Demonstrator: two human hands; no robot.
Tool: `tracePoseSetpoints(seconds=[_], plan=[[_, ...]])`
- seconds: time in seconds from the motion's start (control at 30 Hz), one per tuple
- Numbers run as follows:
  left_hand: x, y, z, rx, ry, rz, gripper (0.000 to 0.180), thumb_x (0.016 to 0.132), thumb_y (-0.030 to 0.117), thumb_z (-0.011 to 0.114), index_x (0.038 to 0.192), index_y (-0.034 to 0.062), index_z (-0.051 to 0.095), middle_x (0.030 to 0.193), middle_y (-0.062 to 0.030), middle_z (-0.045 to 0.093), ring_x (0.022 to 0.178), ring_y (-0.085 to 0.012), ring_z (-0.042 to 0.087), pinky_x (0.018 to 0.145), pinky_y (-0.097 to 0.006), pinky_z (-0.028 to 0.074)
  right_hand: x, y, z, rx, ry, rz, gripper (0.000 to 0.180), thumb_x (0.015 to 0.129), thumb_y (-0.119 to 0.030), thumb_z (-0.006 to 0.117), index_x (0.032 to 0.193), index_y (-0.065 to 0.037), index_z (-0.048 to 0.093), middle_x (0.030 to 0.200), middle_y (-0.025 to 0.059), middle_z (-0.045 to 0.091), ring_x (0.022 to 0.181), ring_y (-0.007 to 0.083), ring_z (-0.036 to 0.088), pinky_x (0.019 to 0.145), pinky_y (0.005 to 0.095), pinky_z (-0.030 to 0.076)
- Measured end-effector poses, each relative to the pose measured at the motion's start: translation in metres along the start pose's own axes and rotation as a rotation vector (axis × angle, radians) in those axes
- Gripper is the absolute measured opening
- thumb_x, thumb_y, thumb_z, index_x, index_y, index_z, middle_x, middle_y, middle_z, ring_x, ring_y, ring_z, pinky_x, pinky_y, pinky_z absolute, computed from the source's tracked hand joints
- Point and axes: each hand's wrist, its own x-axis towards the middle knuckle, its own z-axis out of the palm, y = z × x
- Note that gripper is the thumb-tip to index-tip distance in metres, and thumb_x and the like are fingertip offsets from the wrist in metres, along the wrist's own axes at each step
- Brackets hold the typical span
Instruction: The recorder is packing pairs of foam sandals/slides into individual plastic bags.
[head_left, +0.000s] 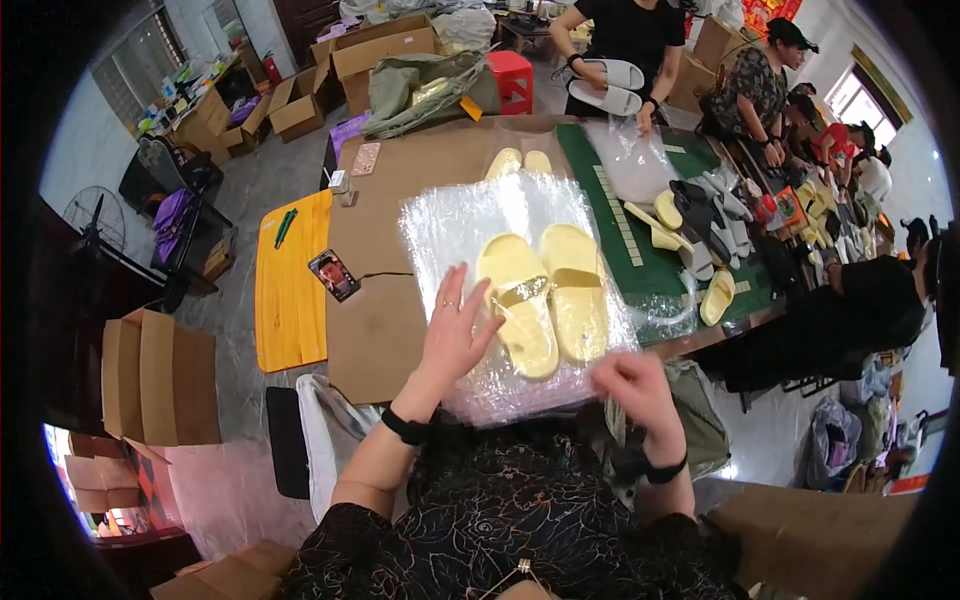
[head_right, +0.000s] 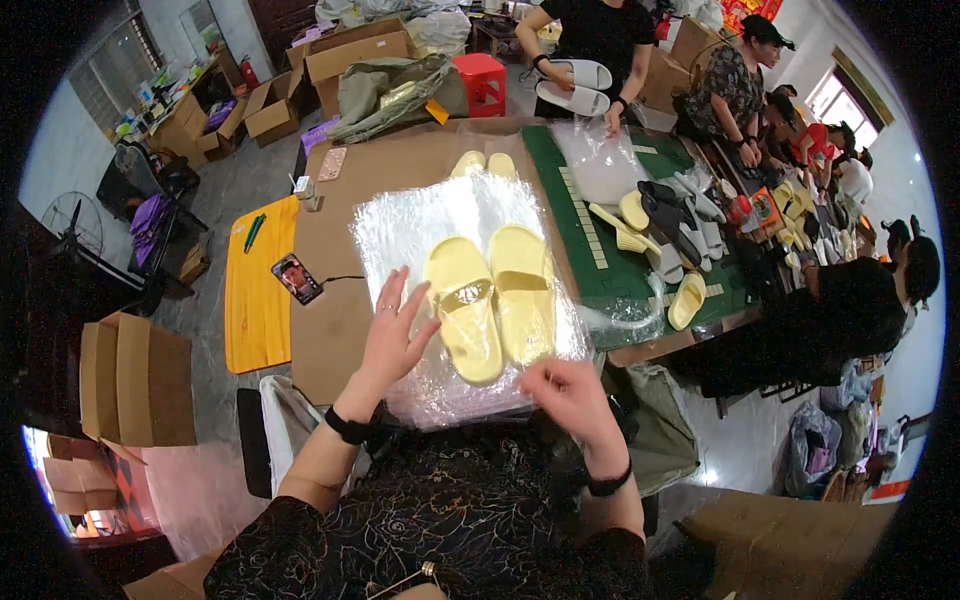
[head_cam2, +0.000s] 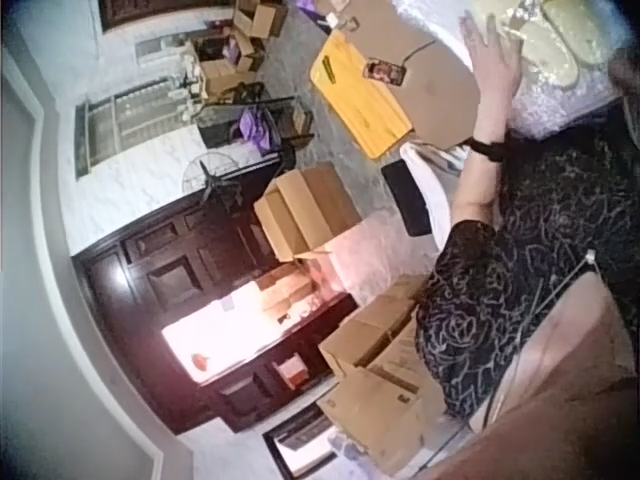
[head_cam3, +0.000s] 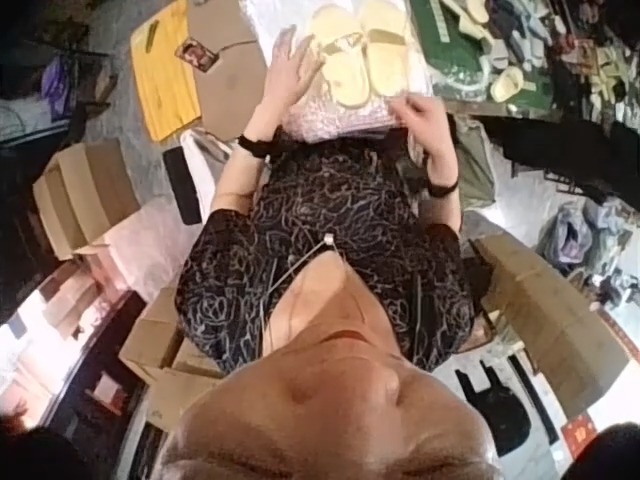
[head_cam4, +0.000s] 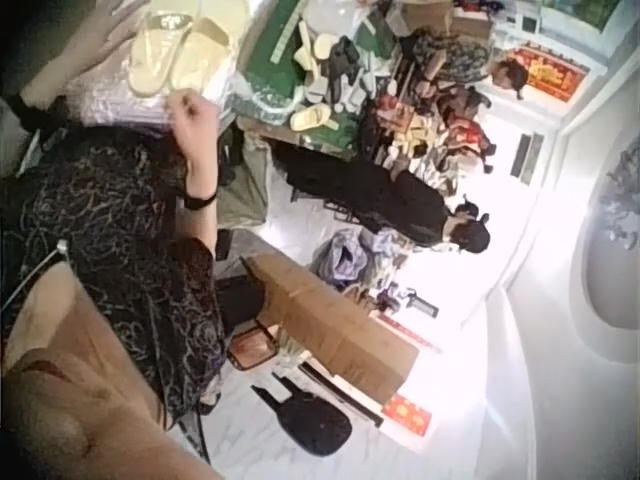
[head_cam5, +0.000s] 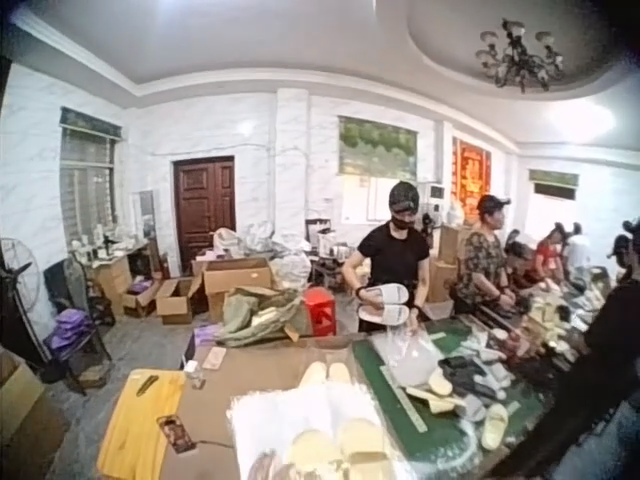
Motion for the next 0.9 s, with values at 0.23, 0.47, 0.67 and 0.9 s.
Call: tracePoseSetpoints(seconds=[0.23,0.47,0.67,0.9], plan=[[-0.005,0.000,0.042,0.062,-0.123,-0.121,0.071,0.092,0.032,0.059,0.149,0.0020,0.029,0.153,-0.0364,0.018,0.143,-0.0497,0.017,0.116,-0.051,0.020,0.137,0.055,0.041,-0.670,0.544,-0.150,0.045,0.083,-0.041,0.071,0.098,0.001,0.065,0.088,0.0177,0.067,0.081,0.0326,0.066,0.073,0.0403,0.052],[-0.016,-0.014,0.054,0.147,-0.142,-0.122,0.086,0.088,0.039,0.061,0.150,-0.0039,0.020,0.155,-0.0292,0.021,0.146,-0.0391,0.019,0.119,-0.051,0.011,0.153,0.068,0.064,-0.581,0.622,-0.147,0.023,0.089,-0.028,0.062,0.095,-0.005,0.059,0.084,0.0183,0.065,0.078,0.0368,0.065,0.068,0.0468,0.052],[-0.014,-0.016,0.063,0.261,-0.220,-0.090,0.076,0.089,0.040,0.061,0.149,0.0024,0.032,0.156,-0.0278,0.021,0.146,-0.0395,0.018,0.118,-0.051,0.012,0.103,0.103,0.022,-0.437,0.798,-0.087,0.023,0.085,-0.025,0.064,0.085,-0.004,0.054,0.075,0.0175,0.062,0.068,0.0371,0.062,0.060,0.0460,0.049],[-0.015,-0.016,0.063,0.314,-0.248,-0.059,0.077,0.091,0.044,0.059,0.151,0.0051,0.030,0.157,-0.0258,0.022,0.146,-0.0386,0.018,0.118,-0.050,0.012,-0.014,0.283,-0.044,0.327,1.107,0.267,0.023,0.084,-0.014,0.066,0.101,0.001,0.068,0.085,0.0105,0.072,0.075,0.0129,0.066,0.067,0.0302,0.051]])
